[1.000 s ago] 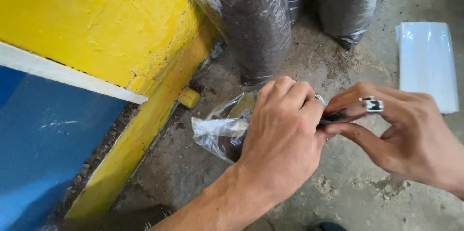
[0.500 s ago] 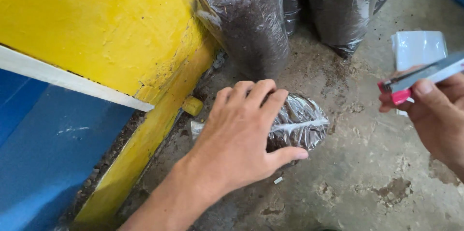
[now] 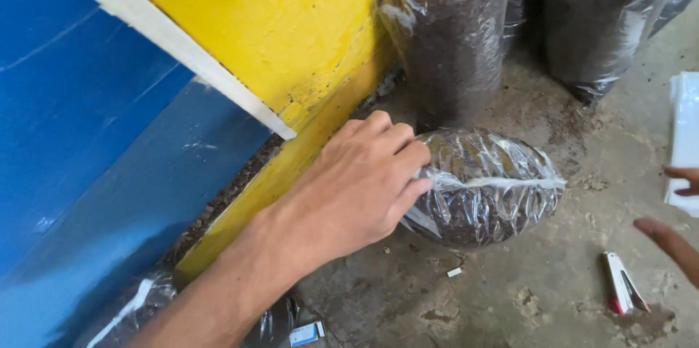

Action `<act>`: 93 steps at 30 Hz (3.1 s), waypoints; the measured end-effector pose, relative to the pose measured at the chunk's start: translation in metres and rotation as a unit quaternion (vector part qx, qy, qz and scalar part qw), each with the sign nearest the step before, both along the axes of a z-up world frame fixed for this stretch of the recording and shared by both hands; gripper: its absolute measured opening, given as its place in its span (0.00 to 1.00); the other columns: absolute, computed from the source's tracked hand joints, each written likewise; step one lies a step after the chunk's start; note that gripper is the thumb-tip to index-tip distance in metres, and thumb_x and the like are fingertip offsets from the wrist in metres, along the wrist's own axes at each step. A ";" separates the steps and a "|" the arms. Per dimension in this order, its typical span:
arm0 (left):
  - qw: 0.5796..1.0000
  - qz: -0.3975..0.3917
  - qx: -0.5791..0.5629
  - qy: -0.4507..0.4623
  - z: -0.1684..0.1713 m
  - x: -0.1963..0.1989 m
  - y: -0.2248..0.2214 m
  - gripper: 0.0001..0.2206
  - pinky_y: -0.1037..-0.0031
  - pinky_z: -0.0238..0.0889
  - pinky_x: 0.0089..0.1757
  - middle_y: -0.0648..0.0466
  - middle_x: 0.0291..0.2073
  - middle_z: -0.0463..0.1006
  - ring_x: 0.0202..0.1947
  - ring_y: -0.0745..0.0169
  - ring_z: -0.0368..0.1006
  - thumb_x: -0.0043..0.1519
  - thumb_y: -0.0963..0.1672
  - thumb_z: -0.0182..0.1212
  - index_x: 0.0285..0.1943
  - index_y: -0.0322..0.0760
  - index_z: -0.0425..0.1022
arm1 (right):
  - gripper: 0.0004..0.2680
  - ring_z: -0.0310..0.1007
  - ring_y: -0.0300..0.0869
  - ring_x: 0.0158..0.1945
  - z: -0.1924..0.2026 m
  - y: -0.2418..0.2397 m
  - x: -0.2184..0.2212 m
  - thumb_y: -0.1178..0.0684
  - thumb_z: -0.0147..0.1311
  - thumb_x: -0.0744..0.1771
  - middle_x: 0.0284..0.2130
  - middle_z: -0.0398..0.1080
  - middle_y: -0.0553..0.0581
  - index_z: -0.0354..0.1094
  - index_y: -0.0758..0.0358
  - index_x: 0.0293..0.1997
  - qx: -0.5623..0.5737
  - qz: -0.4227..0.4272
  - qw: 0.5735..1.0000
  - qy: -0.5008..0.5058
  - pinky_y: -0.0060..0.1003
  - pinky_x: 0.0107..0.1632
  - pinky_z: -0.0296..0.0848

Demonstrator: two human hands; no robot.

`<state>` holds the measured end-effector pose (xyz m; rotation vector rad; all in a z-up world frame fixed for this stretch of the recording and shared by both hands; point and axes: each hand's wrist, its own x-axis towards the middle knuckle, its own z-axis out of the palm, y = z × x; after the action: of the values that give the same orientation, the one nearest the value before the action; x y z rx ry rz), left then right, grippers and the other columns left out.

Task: Manually closing and stapling plastic bags filled with agricultural substrate or compost.

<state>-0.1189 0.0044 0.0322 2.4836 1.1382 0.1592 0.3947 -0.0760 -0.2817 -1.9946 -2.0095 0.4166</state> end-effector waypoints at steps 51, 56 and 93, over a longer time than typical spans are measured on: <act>0.975 0.042 -0.206 -0.067 -0.034 -0.009 0.005 0.17 0.52 0.63 0.53 0.37 0.49 0.79 0.52 0.34 0.73 0.65 0.46 0.45 0.44 0.33 0.80 | 0.08 0.70 0.49 0.41 0.295 0.057 -0.305 0.53 0.52 0.68 0.37 0.71 0.59 0.63 0.65 0.47 0.088 0.368 0.915 0.140 0.45 0.46 0.67; 0.992 0.027 -0.124 -0.016 -0.025 -0.009 0.000 0.20 0.48 0.61 0.54 0.37 0.52 0.78 0.53 0.29 0.71 0.63 0.48 0.42 0.47 0.37 0.81 | 0.10 0.65 0.52 0.39 0.295 0.053 -0.312 0.52 0.57 0.64 0.35 0.68 0.60 0.64 0.64 0.44 0.186 0.400 0.893 0.095 0.45 0.43 0.63; 0.925 0.107 -0.279 -0.234 -0.049 -0.023 0.001 0.13 0.63 0.66 0.39 0.42 0.34 0.78 0.37 0.50 0.74 0.66 0.45 0.52 0.37 0.29 0.76 | 0.10 0.67 0.51 0.42 0.288 0.054 -0.314 0.51 0.59 0.64 0.37 0.68 0.57 0.68 0.66 0.43 0.231 0.403 0.885 0.008 0.46 0.46 0.63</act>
<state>-0.1421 0.0051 -0.0172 1.6993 1.0559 0.4028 0.0804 -0.0219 0.0063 -0.8171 -2.5465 0.0792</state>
